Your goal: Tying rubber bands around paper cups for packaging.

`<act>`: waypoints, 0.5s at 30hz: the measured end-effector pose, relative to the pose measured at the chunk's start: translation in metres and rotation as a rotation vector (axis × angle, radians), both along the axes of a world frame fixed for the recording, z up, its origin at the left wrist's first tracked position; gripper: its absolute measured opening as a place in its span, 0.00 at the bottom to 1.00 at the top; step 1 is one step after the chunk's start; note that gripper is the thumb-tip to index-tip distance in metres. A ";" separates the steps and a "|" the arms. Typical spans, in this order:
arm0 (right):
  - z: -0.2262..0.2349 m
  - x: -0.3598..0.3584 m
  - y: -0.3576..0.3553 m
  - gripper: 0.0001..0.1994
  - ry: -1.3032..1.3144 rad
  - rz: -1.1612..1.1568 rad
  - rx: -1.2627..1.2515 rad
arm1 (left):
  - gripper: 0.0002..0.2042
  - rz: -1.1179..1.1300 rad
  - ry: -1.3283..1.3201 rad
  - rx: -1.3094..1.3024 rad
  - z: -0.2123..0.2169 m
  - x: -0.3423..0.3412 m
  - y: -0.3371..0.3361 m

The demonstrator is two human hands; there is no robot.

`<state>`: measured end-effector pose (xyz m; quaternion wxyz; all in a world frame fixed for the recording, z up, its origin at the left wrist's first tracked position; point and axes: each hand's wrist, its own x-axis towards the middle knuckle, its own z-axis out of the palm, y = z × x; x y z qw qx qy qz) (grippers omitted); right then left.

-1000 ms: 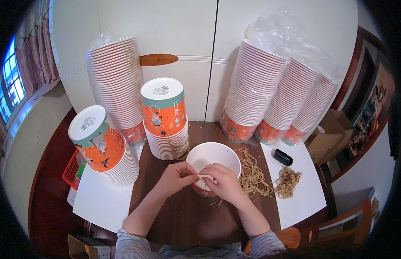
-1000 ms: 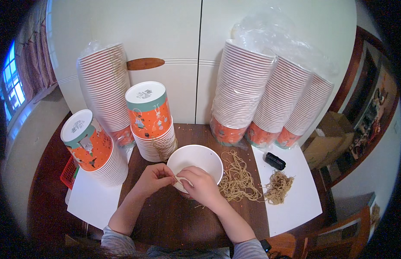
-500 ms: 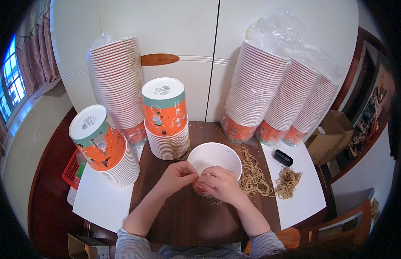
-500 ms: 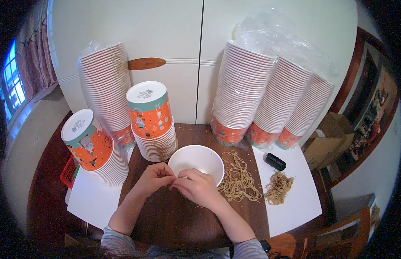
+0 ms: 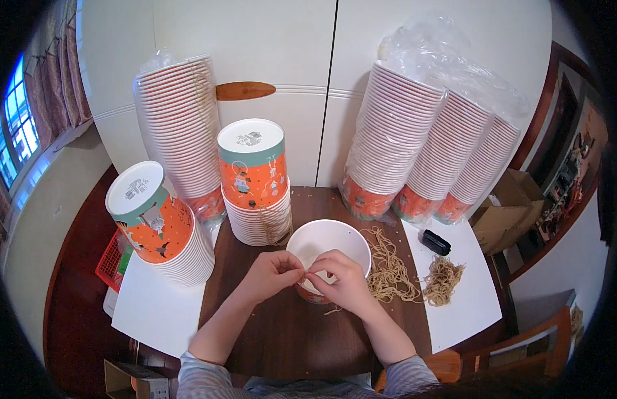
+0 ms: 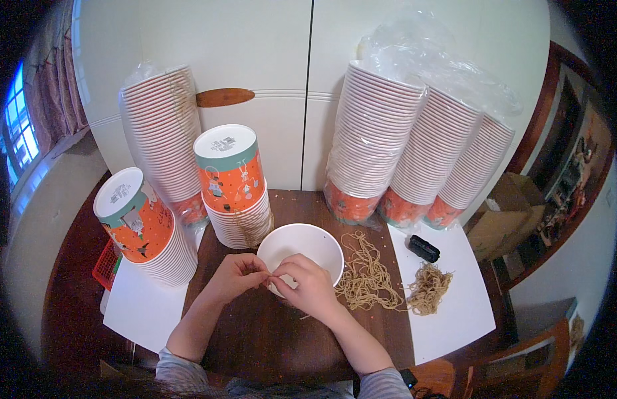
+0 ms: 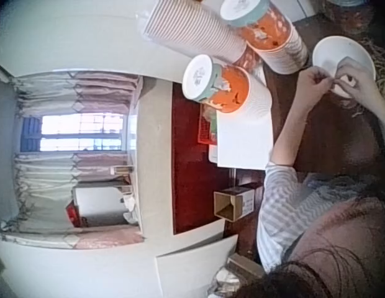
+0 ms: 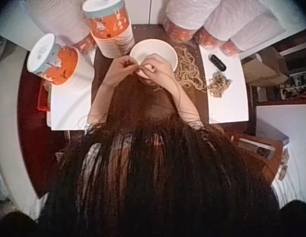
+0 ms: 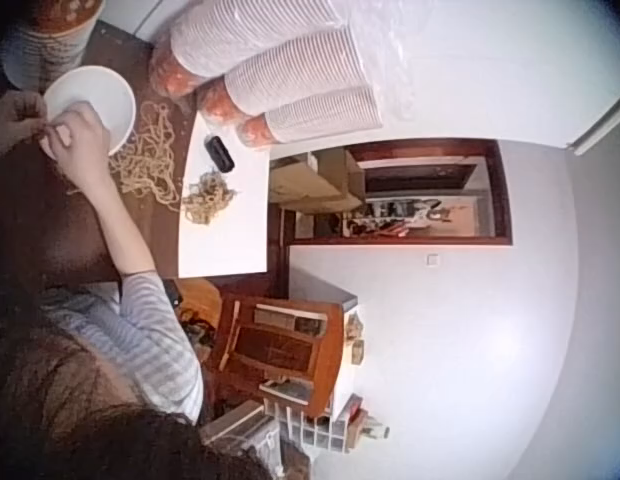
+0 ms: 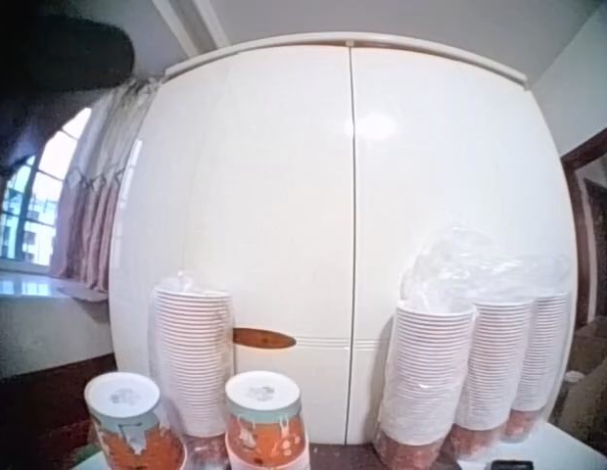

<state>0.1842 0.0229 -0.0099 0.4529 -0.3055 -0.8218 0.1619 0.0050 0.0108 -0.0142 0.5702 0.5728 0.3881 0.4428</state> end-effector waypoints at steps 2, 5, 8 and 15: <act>0.000 0.000 0.000 0.05 0.024 0.004 -0.108 | 0.03 0.003 0.009 0.001 -0.001 0.000 0.000; 0.000 -0.001 -0.001 0.05 0.047 0.022 -0.121 | 0.02 0.029 0.029 0.053 -0.003 0.001 -0.001; -0.001 -0.001 -0.001 0.05 0.055 0.022 -0.132 | 0.03 0.080 0.120 0.075 0.000 0.001 -0.002; -0.001 -0.001 0.000 0.07 0.095 0.068 -0.144 | 0.04 0.014 0.017 -0.083 0.000 -0.001 0.000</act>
